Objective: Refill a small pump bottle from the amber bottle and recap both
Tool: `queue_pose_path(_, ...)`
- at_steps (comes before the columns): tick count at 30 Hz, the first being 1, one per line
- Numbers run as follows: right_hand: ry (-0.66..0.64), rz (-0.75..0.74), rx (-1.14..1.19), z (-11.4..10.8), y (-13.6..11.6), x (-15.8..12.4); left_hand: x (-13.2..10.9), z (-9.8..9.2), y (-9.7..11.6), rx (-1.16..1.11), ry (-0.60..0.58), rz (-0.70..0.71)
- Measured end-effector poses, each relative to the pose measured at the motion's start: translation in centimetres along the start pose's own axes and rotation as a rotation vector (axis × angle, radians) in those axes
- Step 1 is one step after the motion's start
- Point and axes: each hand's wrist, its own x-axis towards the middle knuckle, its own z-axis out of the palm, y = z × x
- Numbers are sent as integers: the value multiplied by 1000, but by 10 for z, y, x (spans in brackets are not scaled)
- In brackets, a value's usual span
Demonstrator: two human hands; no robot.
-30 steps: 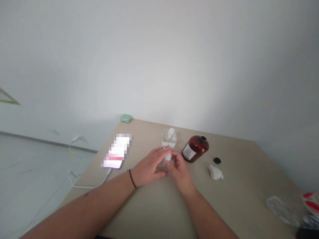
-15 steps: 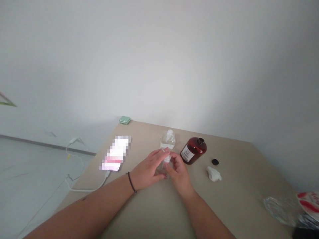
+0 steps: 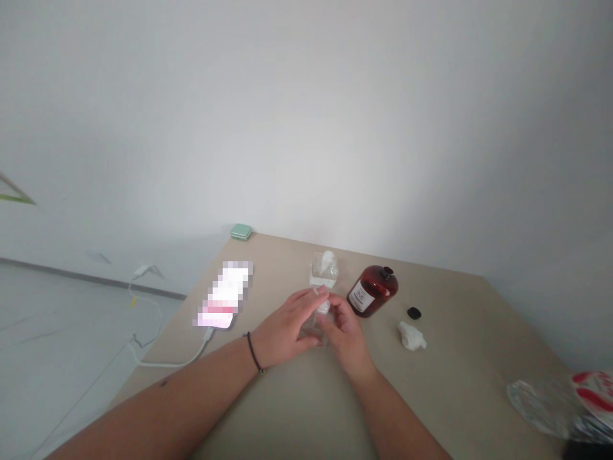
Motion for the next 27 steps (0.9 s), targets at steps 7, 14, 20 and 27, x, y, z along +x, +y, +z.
queue_pose_path(7,-21,-38,18,-2,1,-1,-1,0,0,-3,-3,-27)
queue_pose_path(14,39,5,19,1,3,0,0,-1,2,-7,-7,-16)
queue_pose_path(20,7,-37,-22,-3,-1,2,0,0,-1,2,11,-13)
queue_pose_path(27,11,-28,8,0,4,1,-1,0,-1,4,15,4)
